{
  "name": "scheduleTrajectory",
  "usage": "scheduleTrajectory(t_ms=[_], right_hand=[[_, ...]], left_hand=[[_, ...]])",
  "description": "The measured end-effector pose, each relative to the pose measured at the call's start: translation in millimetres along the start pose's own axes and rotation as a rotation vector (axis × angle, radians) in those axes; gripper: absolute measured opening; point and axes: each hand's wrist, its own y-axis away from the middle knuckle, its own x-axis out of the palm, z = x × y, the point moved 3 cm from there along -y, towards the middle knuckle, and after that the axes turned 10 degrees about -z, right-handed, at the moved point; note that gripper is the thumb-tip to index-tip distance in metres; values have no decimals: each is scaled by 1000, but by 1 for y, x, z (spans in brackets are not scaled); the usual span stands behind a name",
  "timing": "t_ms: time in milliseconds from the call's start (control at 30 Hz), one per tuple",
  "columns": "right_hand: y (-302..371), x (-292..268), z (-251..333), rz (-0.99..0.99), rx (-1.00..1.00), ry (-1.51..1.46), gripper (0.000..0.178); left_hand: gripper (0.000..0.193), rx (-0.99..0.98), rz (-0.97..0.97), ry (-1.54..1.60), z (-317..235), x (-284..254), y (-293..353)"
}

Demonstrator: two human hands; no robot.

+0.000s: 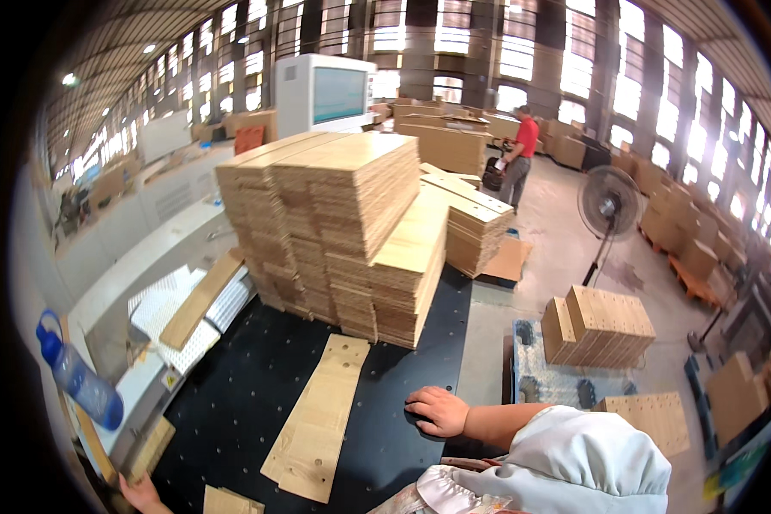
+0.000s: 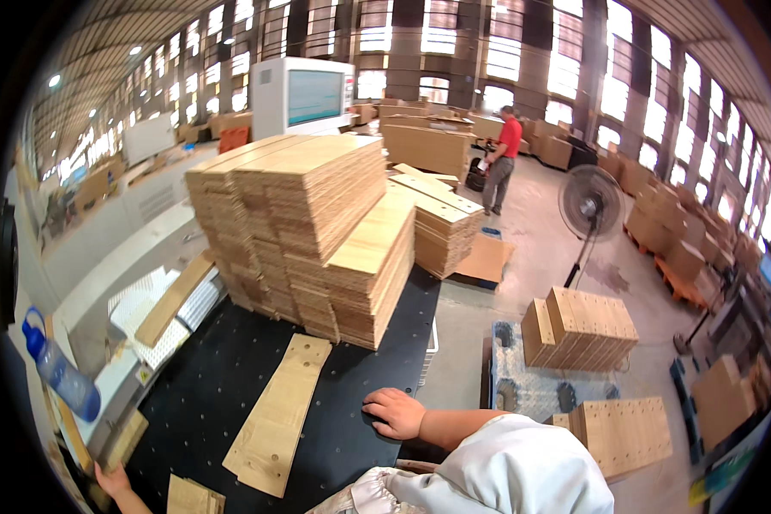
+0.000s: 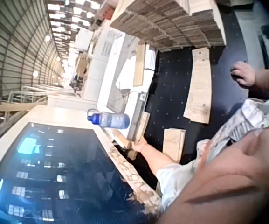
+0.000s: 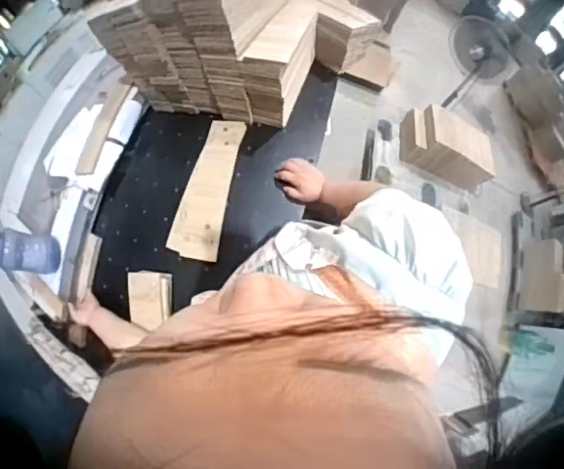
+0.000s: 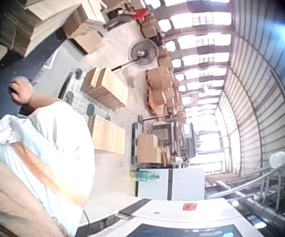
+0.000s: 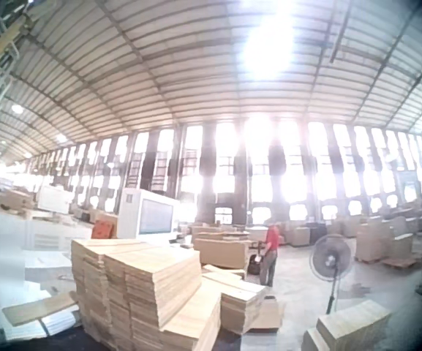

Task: The person handles rectangular wooden boards with pre-drilled holes, stacking them on a workbench. They peel adhesive labels from a yellow sheet and apply them to the boards. The person also uses a small tool to clean or deburr the holes in the wood.

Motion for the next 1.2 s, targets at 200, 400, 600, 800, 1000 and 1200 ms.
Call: scheduleTrajectory(t_ms=[200, 400, 600, 800, 1000, 1200], right_hand=[[-9, 3, 2, -94, -46, -69, 37], [9, 2, -7, -113, -29, -59, 35], [1, 2, -4, -154, -86, -119, 35], [6, 3, -9, -152, -62, -109, 36], [8, 6, -11, -174, -47, -142, 33], [12, 7, -14, -281, -69, -196, 25]], left_hand=[[43, 50, -227, -1044, -60, -1, -41], [51, 48, 437, -1089, 58, 58, 23], [54, 104, 946, -1545, 203, 77, 285], [68, 698, 1501, -1777, 333, 9, 402], [77, 762, 1657, -1696, 386, -84, 471], [95, 766, 1608, -2024, 394, -80, 490]])
